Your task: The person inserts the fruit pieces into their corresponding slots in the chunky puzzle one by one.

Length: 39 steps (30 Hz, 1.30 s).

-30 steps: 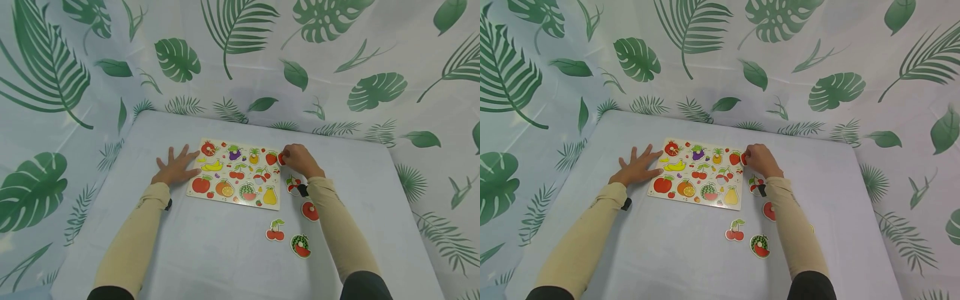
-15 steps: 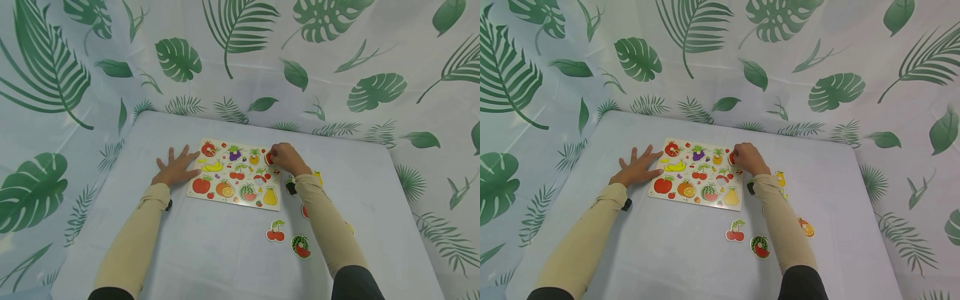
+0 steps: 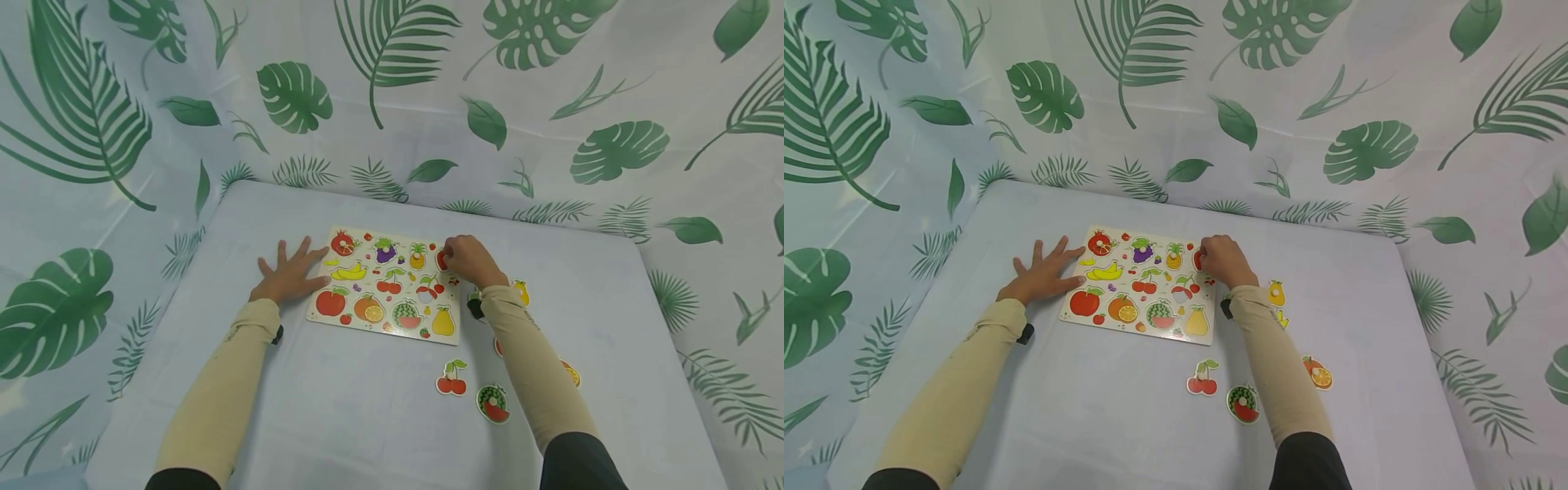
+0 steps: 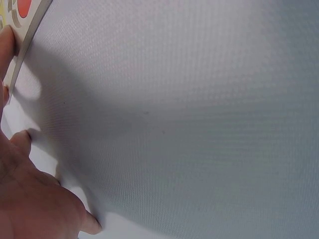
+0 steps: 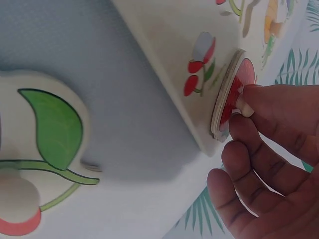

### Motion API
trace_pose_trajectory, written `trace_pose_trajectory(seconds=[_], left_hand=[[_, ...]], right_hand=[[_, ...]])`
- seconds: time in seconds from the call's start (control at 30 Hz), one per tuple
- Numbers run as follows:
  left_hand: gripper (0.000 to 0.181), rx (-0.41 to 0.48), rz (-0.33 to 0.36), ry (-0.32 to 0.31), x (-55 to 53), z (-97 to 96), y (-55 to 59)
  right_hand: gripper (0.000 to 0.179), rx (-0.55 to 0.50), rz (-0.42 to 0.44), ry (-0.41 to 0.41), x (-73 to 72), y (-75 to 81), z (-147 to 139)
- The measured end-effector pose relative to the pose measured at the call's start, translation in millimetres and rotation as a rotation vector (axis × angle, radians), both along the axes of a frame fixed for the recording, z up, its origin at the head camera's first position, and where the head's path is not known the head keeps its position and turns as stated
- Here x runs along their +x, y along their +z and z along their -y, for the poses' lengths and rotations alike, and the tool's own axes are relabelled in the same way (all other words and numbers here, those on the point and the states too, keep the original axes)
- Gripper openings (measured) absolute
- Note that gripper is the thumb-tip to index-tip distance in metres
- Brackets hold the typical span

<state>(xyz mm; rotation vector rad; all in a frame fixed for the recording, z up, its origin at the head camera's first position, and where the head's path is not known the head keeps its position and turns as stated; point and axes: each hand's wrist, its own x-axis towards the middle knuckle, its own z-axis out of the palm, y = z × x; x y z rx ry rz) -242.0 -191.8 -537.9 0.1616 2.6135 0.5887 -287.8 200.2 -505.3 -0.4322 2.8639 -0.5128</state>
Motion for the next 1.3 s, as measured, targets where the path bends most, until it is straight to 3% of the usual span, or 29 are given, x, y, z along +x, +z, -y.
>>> trace_pose_trajectory(seconds=[0.4,0.93,1.3], left_hand=[[0.082,-0.002,0.008,0.001,-1.1,-0.4,3.5],[0.081,0.021,-0.002,-0.005,-4.2,2.4,-2.6],[0.081,0.012,0.000,-0.004,-3.1,0.9,2.1]], right_hand=[[0.016,-0.020,-0.008,-0.009,-1.2,-3.7,-0.5],[0.016,-0.013,0.010,0.001,-1.5,-1.3,1.3],[0.016,0.005,0.028,-0.020,-4.2,-6.9,2.1]])
